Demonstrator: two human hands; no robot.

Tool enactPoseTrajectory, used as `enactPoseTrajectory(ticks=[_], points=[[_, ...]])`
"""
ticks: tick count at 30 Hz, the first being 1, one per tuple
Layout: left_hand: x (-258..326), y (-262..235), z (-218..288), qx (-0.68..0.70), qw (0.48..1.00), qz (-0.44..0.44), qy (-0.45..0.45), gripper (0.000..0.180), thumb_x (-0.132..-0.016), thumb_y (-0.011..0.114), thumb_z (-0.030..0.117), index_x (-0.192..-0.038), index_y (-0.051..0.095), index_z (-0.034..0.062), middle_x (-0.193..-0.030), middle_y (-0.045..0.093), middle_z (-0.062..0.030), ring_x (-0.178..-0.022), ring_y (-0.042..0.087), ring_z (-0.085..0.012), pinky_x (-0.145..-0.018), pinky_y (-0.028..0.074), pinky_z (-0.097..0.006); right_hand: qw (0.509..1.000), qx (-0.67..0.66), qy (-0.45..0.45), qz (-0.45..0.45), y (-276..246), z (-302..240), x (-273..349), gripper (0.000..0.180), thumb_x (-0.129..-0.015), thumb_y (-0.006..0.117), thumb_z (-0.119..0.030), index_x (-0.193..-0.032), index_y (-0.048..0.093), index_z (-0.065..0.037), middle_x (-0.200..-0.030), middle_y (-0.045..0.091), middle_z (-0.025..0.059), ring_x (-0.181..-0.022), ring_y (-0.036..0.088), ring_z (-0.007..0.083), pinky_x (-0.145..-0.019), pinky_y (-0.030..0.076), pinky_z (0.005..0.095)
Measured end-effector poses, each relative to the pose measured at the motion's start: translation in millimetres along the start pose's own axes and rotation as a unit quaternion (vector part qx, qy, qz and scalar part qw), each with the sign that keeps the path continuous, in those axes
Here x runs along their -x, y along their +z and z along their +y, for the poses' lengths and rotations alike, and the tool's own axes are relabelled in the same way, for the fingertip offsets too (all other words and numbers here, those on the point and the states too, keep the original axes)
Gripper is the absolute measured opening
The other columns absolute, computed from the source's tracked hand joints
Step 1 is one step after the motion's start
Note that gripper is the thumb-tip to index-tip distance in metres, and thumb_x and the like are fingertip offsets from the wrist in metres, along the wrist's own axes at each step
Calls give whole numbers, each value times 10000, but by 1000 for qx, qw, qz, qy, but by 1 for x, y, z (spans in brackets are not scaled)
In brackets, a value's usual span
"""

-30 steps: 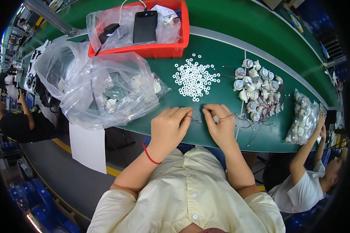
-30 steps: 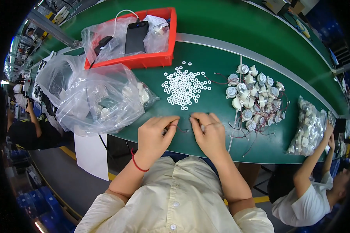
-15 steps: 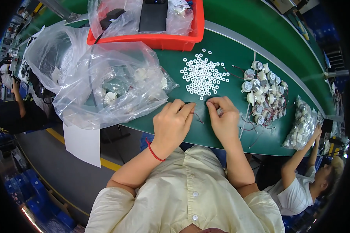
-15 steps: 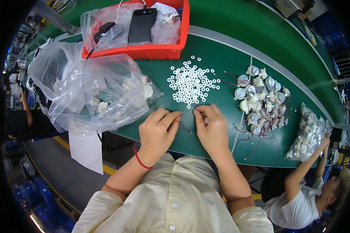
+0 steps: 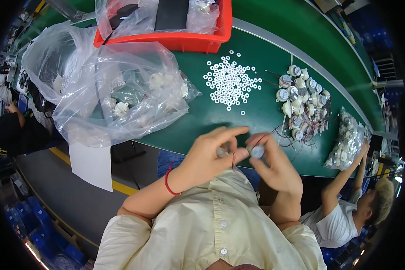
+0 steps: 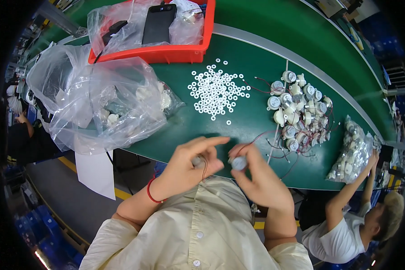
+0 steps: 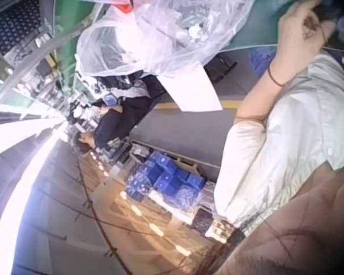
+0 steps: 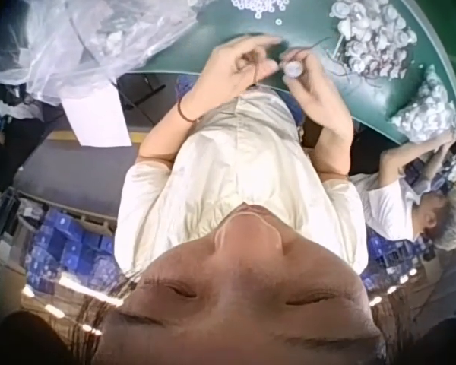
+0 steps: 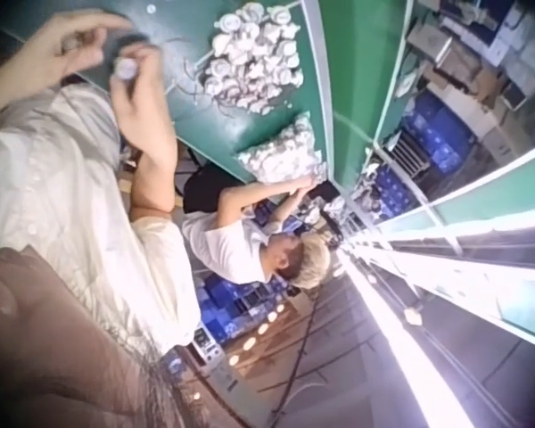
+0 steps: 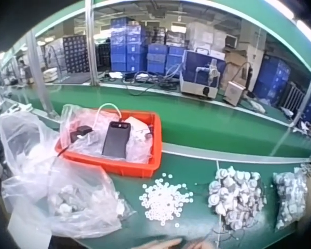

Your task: The person assembles small circular lighting components by hand, inserting white rings into a lighting base and connecting wires to circuitry.

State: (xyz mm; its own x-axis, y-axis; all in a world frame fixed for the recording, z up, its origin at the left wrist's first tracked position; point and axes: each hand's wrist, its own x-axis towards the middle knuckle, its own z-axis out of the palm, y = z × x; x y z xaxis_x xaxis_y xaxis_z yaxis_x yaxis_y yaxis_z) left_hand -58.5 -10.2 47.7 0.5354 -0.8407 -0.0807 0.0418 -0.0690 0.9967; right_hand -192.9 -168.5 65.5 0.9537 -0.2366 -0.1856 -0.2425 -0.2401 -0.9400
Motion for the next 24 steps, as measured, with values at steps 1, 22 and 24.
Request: enactPoseTrajectory(ticks=[1, 22, 24], points=[[1, 6, 0, 1, 1000, -14, 17, 392, -851, 716, 64, -1237, 649, 65, -814, 588, -36, -704, 546, -106, -638, 460, -260, 1000, 0, 0, 1, -1, -6, 4, 254, -860, 650, -21, -1063, 498, -33, -1065, 533, 84, -878, 544, 137, -762, 442, 272], [6, 11, -16, 132, 988, 56, 59, 322, -986, 590, 244, -754, 550, 24, -828, 592, -54, -690, 508, -80, -616, 410, -229, 936, -331, -107, 45, 15, 8, -9, 361, -876, 713, -70, -1180, 526, -13, -1050, 601, 107, -861, 585, 140, -732, 465, 267], [5, 7, -12, 199, 979, 30, -20, 330, -1009, 545, 243, -757, 525, 32, -792, 592, -46, -665, 507, -70, -594, 405, -215, 942, -314, -117, 39, 12, 8, -9, 378, -853, 712, -25, -1191, 545, 3, -1122, 576, 119, -939, 577, 157, -787, 465, 286]])
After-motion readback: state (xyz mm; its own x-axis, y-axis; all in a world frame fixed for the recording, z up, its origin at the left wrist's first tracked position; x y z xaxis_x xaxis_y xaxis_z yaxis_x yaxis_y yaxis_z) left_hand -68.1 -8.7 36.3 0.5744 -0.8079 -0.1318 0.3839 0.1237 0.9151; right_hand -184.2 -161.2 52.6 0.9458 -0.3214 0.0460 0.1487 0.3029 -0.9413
